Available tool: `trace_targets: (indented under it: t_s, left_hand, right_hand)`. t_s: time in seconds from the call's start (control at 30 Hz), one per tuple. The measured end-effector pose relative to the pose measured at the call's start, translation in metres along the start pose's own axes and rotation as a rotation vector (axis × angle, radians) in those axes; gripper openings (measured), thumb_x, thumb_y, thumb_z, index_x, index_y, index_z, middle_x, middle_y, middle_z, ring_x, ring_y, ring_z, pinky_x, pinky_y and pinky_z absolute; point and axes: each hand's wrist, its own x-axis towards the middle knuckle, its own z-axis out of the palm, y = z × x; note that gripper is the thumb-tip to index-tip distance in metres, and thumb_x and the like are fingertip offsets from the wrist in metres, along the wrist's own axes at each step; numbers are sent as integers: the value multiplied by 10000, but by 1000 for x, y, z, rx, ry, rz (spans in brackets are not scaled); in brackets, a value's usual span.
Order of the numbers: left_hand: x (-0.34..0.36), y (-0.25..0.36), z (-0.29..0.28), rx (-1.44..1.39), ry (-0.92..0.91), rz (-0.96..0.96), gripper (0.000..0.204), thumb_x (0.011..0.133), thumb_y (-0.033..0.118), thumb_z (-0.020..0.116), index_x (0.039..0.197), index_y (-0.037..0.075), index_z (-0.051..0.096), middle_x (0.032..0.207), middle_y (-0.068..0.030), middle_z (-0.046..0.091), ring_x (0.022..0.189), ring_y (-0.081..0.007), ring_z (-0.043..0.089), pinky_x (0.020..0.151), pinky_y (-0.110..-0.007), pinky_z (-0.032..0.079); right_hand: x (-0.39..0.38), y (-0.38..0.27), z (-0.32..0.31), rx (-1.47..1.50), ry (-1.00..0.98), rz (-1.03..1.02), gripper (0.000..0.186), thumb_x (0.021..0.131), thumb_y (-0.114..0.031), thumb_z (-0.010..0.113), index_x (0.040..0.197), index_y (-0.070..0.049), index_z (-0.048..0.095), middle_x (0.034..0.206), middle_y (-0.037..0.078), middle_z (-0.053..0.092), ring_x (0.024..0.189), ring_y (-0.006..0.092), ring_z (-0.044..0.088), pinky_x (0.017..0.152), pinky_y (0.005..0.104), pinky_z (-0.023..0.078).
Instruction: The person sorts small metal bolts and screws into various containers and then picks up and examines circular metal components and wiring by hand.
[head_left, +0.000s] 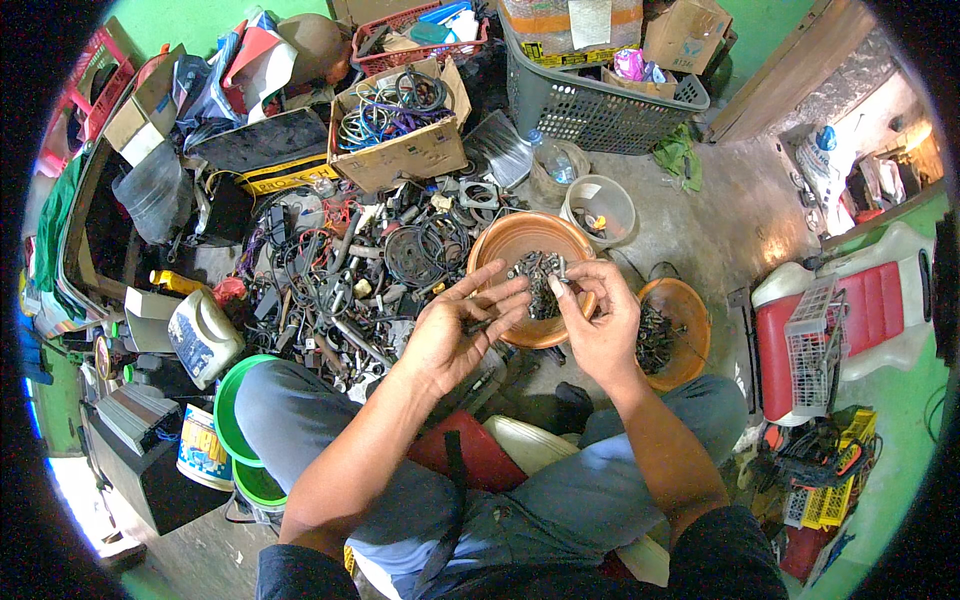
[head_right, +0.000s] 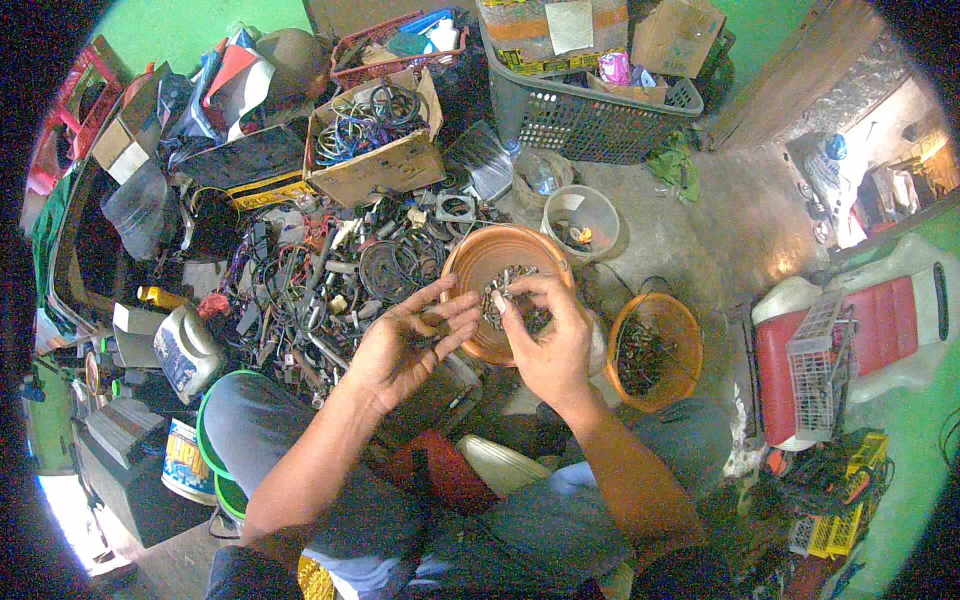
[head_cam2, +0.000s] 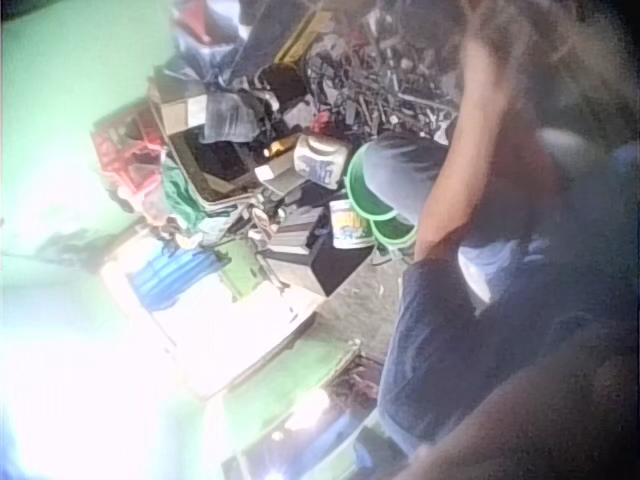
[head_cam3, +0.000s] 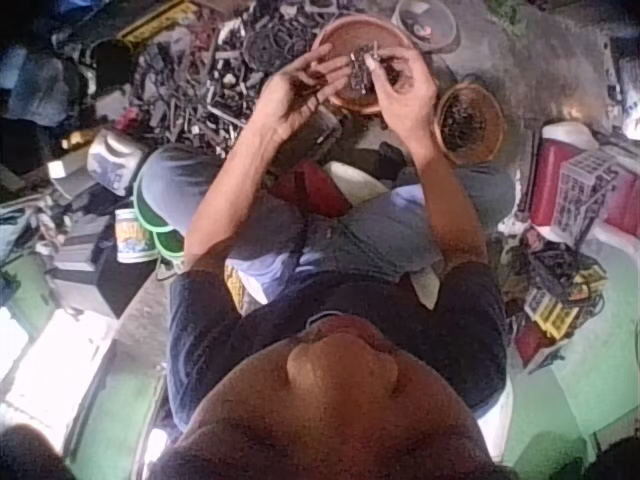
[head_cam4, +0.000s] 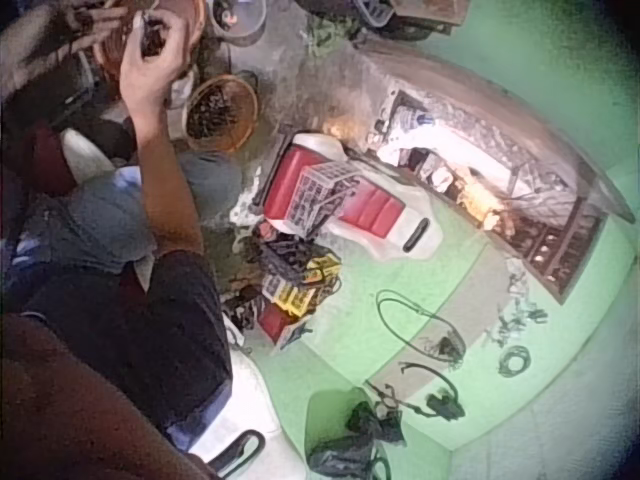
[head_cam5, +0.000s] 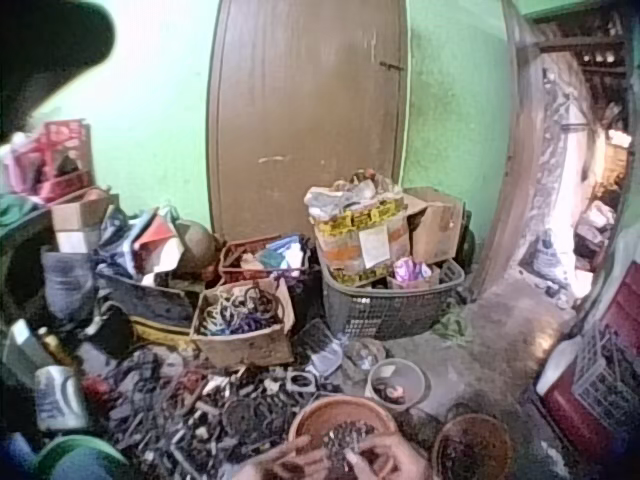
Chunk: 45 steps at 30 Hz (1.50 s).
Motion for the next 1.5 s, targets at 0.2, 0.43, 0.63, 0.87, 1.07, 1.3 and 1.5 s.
trace_targets:
  t_s: [0.2,0.43,0.63,0.87,1.07,1.3,1.5]
  left_hand:
    - [-1,-2,2,-31,-27,-17,590,928,-117,398,1506,-17,332,1418,-281,502,1272,-360,572,1102,-407,499]
    - [2,-3,-2,-49,32,-30,540,971,-89,405,1501,-34,320,1426,-273,493,1274,-348,573,1085,-398,516]
    - [2,-2,-1,-30,25,-41,544,954,-99,405,1490,-55,322,1444,-256,481,1316,-333,538,1109,-390,490]
    - [1,-2,-2,-48,-17,-17,507,983,-66,390,1487,-58,328,1459,-259,464,1349,-338,505,1125,-397,470]
    - [0,-3,0,-75,2,-11,466,1026,-27,370,1490,-56,328,1464,-268,459,1340,-334,517,1119,-397,479]
    - [-3,1,9,-172,-33,-12,456,1063,119,383,1485,-50,351,1472,-233,479,1349,-324,515,1131,-418,464]
    - [-3,3,9,-347,-147,-19,639,1037,402,445,1492,-38,362,1512,-246,438,1386,-345,472,1159,-451,407]
  right_hand:
    - [3,2,-2,-59,33,-85,220,799,30,752,981,-35,647,967,79,705,856,191,685,752,316,518]
    - [2,1,-2,-34,30,-59,208,805,33,747,982,-31,658,955,84,711,854,183,687,755,311,520]
    - [1,-2,-1,-38,38,-10,215,824,17,748,1021,-29,675,956,91,728,849,182,698,756,312,525]
    - [3,0,-2,-48,36,34,199,841,7,741,1026,-20,674,958,100,735,875,189,714,762,314,535]
    - [8,-5,-5,-96,41,64,179,853,12,729,1020,-3,668,940,113,736,865,199,718,758,317,544]
    - [11,-11,-2,-151,56,120,158,867,-7,716,1020,-14,676,954,110,732,872,211,711,775,330,544]
    - [7,-11,-4,-145,-78,-32,162,863,-26,717,1019,-13,677,976,126,710,899,251,701,802,368,535]
